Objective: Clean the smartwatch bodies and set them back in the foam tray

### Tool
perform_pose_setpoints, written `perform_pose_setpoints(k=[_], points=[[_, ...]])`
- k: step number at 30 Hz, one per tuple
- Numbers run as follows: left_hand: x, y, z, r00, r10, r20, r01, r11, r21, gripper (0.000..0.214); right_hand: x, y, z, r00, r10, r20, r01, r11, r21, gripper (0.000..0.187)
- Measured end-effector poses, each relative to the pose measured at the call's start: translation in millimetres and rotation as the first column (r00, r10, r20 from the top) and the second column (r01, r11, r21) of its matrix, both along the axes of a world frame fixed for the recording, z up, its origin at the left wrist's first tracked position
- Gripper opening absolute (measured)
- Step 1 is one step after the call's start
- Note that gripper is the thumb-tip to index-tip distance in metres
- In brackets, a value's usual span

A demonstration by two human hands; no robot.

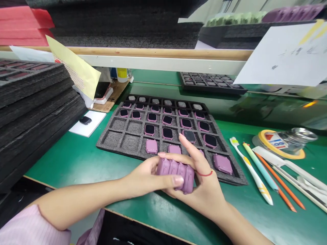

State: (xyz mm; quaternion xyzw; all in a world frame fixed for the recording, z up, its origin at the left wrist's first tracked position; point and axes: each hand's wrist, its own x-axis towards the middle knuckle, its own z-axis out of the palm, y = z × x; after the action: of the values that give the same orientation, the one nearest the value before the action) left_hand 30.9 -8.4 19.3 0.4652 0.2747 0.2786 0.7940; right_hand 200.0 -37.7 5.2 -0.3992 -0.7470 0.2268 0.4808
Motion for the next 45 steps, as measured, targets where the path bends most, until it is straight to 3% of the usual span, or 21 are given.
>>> perform_pose_setpoints(k=[4,10,15,20,24,27,34,40,45], points=[[-1.5,-0.3,4.5,0.993,-0.036,-0.11,0.05,0.991,0.125,0.049,2.0,-0.9,-1.8,0.998,0.057,0.012,-0.057,0.998,-0.007,0.101],[-2.5,1.6,3.5,0.993,-0.074,-0.097,0.092,0.975,0.2,0.044,0.4,-2.3,0.2,0.995,0.079,0.059,-0.082,0.996,0.047,0.096],[-2.4,2.5,3.6,0.996,0.008,-0.094,0.012,0.977,0.214,0.039,-1.8,-3.9,-3.5,0.981,0.113,0.16,-0.13,0.986,0.103,0.09],[-5.7,-1.3,7.0,0.982,0.074,-0.173,-0.021,0.957,0.29,0.03,3.0,-6.3,3.9,0.994,0.102,0.038,-0.098,0.991,-0.093,0.102],[-9.3,-3.1,2.4,0.979,0.165,-0.12,-0.102,0.906,0.411,0.041,4.0,-6.0,5.8,0.987,0.134,-0.09,-0.153,0.953,-0.262,0.071],[-11.1,-3.0,0.5,0.987,0.15,-0.059,-0.101,0.861,0.498,0.039,0.6,-4.6,4.3,0.978,0.113,-0.176,-0.17,0.919,-0.356,0.059],[-11.4,-2.1,11.3,0.999,0.042,0.025,-0.048,0.826,0.561,0.035,1.3,-3.4,3.7,0.973,0.12,-0.195,-0.175,0.938,-0.298,0.065],[-8.9,1.9,2.3,0.997,0.043,0.069,-0.078,0.743,0.665,0.044,1.8,-2.9,3.9,0.983,0.112,-0.143,-0.155,0.929,-0.335,0.065],[-8.0,3.4,-0.6,0.997,0.064,0.047,-0.078,0.715,0.694,0.041,1.6,-2.1,1.9,0.988,0.103,-0.119,-0.134,0.944,-0.3,0.064]])
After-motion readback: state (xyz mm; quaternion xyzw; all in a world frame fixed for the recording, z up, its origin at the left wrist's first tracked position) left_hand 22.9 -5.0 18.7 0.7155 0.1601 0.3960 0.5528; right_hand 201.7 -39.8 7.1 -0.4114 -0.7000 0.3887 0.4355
